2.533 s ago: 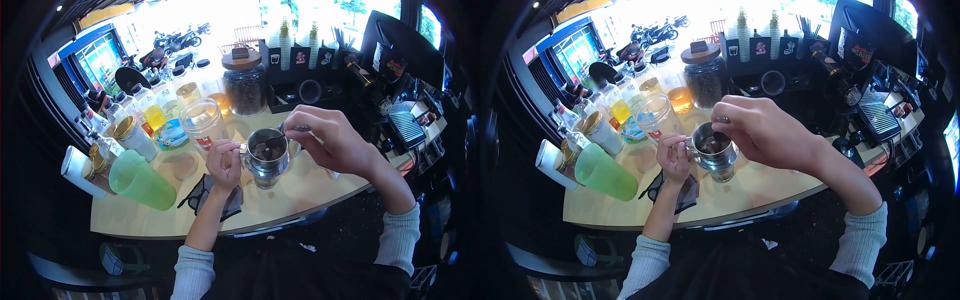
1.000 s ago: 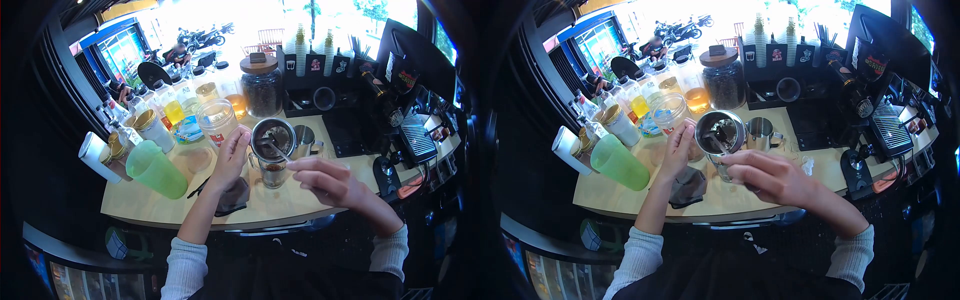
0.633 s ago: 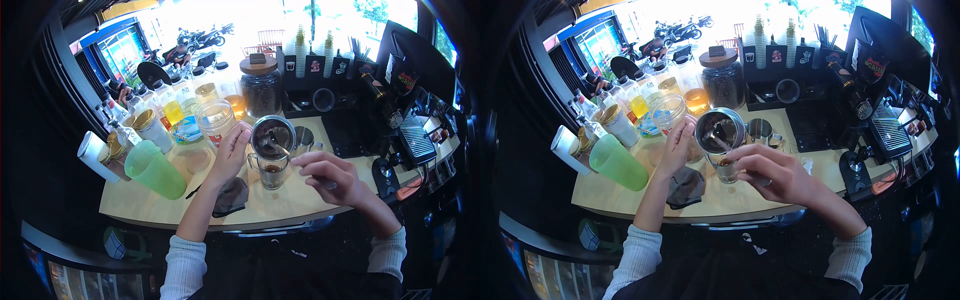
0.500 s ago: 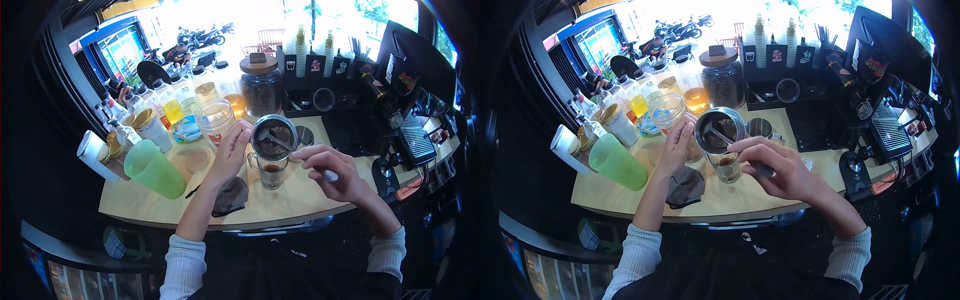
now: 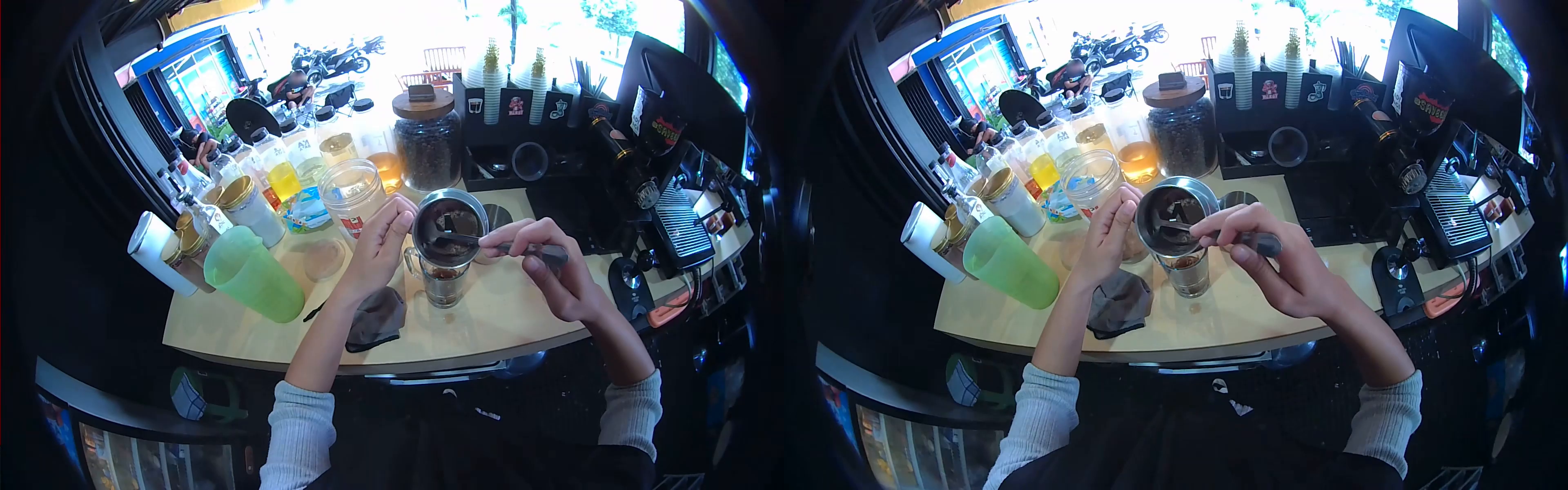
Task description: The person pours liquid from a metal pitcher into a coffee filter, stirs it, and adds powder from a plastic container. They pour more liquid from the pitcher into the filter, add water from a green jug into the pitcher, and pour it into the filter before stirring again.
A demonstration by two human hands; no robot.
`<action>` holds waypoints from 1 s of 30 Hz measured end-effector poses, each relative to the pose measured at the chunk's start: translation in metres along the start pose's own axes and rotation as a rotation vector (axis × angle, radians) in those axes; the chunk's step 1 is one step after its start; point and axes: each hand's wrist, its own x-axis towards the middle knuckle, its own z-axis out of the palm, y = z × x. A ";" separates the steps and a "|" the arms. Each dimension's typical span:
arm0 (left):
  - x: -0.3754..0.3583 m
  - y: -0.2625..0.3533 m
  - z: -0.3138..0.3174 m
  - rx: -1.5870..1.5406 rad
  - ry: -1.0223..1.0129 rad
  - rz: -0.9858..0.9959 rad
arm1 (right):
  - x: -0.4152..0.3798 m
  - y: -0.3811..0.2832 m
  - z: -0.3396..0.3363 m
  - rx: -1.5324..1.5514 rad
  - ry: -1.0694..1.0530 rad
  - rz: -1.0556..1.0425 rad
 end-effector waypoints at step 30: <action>0.001 0.012 0.001 0.150 0.002 0.044 | 0.021 -0.008 -0.011 -0.007 0.072 0.054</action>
